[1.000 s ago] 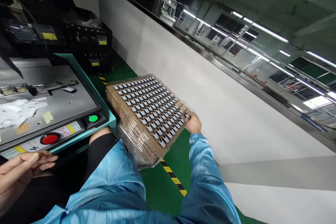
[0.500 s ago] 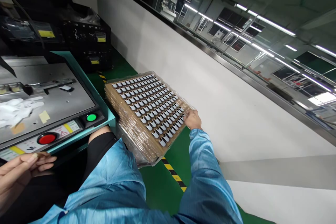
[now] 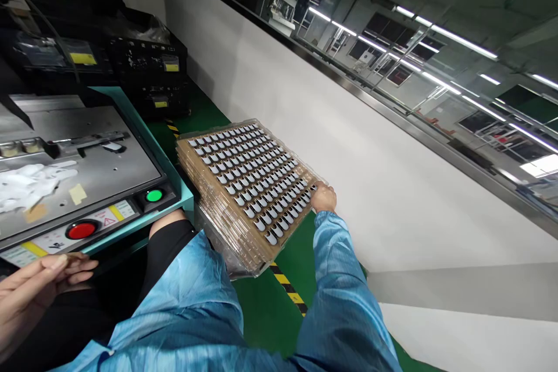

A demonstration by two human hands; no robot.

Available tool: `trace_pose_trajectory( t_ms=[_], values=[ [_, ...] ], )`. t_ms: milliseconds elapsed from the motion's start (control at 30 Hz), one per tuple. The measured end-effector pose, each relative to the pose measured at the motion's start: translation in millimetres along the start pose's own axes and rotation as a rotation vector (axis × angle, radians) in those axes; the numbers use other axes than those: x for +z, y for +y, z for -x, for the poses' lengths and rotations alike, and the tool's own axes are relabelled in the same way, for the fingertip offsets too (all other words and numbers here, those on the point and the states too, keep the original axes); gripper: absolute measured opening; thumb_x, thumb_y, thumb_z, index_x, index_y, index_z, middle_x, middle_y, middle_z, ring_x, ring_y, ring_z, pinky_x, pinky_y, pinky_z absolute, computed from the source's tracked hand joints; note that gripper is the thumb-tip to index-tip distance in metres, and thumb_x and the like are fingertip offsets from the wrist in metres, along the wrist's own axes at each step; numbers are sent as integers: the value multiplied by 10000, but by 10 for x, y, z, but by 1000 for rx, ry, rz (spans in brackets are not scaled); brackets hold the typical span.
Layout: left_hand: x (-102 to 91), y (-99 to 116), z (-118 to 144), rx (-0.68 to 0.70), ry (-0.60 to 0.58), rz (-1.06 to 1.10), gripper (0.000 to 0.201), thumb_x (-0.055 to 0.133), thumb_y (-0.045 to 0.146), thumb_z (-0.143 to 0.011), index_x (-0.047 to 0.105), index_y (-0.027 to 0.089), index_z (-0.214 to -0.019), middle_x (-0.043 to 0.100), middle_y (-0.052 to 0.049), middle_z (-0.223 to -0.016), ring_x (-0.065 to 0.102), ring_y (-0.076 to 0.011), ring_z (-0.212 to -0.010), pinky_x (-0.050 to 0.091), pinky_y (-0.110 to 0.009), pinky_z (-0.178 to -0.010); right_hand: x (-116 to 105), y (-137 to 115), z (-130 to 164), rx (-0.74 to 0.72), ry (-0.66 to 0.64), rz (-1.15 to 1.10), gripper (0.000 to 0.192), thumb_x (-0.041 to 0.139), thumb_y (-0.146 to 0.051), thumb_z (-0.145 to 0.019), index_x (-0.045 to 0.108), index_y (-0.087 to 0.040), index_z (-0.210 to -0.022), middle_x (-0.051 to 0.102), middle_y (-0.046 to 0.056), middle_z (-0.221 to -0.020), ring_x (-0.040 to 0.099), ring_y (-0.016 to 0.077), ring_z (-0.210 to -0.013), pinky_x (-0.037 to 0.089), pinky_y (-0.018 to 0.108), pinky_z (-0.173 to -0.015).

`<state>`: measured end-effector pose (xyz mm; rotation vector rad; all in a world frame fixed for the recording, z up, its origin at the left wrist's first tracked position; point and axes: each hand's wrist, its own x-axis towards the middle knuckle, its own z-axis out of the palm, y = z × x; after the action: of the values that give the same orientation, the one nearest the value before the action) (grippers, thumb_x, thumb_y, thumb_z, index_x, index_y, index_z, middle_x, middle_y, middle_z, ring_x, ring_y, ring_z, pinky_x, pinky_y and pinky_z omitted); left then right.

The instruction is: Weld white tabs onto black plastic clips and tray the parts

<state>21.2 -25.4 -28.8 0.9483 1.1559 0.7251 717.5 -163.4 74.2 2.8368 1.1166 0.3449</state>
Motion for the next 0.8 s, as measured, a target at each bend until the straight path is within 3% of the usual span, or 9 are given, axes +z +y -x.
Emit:
trace_pose_trajectory(
  t_ms=[133,267,433,533,667,800],
  values=[
    [-13,-14,21,9,-34,45,311,739,624,-886,765,383,-1079,760,-16,-1209,672,-354,-1214,431,-623,-1207,15,-39,-29,-22,-3,-8,416,561,-132,-977,687,-105,-1372,698,161,-1238,599,298,-1190,411,358,-1093],
    [-16,-12,17,-14,-54,59,329,733,623,-896,773,364,-1096,754,-35,-1234,678,-349,-1206,425,-603,-1216,-14,-92,-8,8,6,-8,429,560,-171,-990,678,-86,-1394,670,188,-1298,601,313,-1215,430,383,-1096],
    [85,100,50,-15,-11,59,469,819,626,-815,769,249,-1088,756,-79,-1203,713,-301,-1128,588,-387,-1022,-113,-222,4,-24,47,-71,396,562,-135,-969,706,-106,-1336,675,178,-1280,605,305,-1232,448,381,-1068],
    [182,258,91,88,-47,28,490,828,608,-835,741,167,-1030,752,-107,-1139,719,-255,-1041,584,-313,-933,-229,-416,-155,-83,139,-142,306,654,-165,-953,744,-139,-1244,699,176,-1181,630,302,-1140,460,384,-1000],
    [210,490,50,259,-45,-43,437,744,587,-937,720,150,-954,734,-105,-1067,682,-192,-952,541,-285,-895,-544,-1061,-540,-237,252,-323,131,778,-202,-937,757,-220,-1065,708,156,-1044,622,249,-968,431,389,-866],
    [163,651,-6,423,-4,-205,454,678,603,-976,686,157,-894,665,-65,-895,599,-166,-821,503,-293,-786,-1101,-2183,-564,-611,251,-422,128,717,-218,-965,738,-246,-1088,702,109,-1066,623,225,-921,429,376,-804]
  ],
)
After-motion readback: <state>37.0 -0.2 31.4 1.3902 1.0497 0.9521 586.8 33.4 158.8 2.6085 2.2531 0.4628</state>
